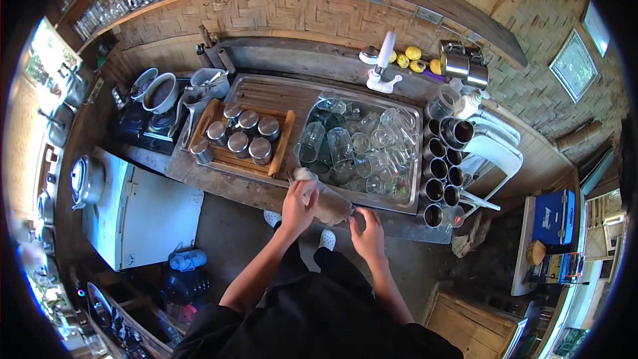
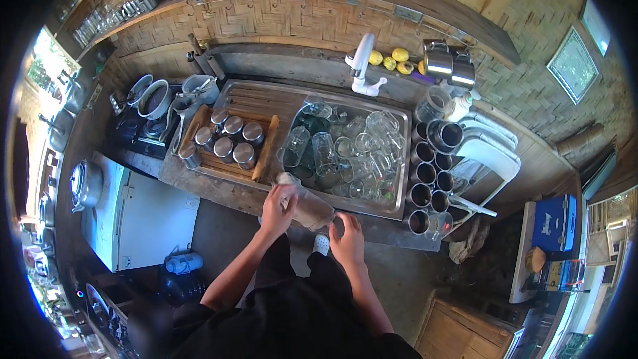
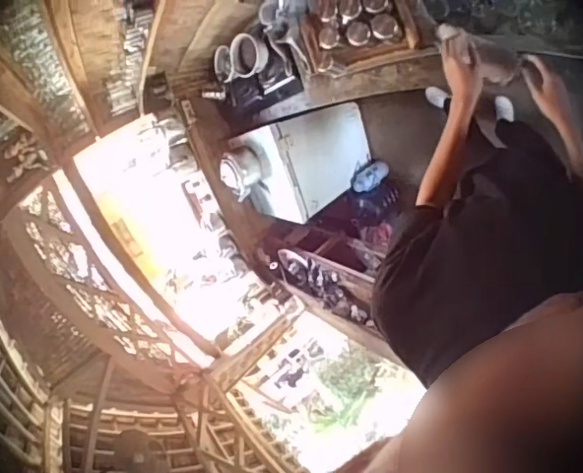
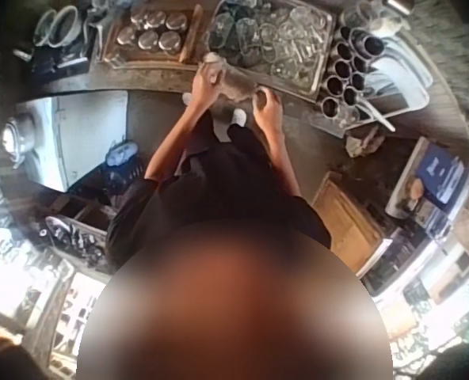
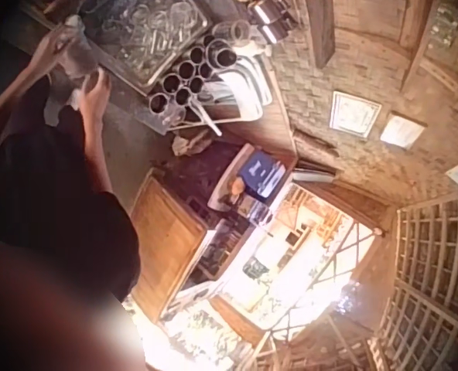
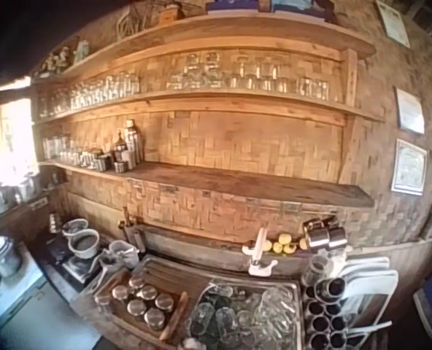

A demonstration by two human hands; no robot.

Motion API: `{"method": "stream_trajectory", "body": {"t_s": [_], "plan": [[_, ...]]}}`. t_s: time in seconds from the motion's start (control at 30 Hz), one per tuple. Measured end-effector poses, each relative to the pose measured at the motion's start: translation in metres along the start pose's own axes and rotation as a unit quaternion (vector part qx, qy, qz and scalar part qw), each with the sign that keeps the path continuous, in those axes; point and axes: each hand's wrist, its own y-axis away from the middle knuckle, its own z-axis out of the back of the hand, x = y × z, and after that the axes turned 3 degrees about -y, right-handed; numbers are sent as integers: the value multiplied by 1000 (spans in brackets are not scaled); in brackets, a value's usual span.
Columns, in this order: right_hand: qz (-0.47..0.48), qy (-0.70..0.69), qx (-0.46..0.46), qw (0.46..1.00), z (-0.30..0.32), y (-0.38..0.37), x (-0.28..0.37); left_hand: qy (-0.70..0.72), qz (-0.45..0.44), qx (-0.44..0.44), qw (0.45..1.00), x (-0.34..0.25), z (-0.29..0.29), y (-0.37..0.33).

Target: The recorder dries glass cups with a cloth and places them on a wooden shelf.

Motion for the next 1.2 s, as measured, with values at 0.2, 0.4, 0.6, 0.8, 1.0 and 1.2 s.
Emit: {"method": "stream_trajectory", "body": {"t_s": [0.2, 0.4, 0.6, 0.8, 1.0, 1.2], "plan": [[12, -40, 13, 999, -11, -25, 9, -141, -41, 16, 989, 27, -36, 2], [52, 0, 7, 999, -53, -52, -21, -174, -95, -51, 979, 28, -52, 16], [142, 184, -39, 972, -76, -51, -26, -168, -99, -43, 980, 31, -50, 17], [141, 144, -35, 979, -72, -52, -30, -175, -96, -43, 979, 36, -51, 18], [133, 63, -150, 978, -46, -75, -4, -183, -95, -48, 977, 38, -47, 19], [30, 255, -177, 950, -17, -130, -32, -182, -112, -59, 975, 33, -50, 16]]}}
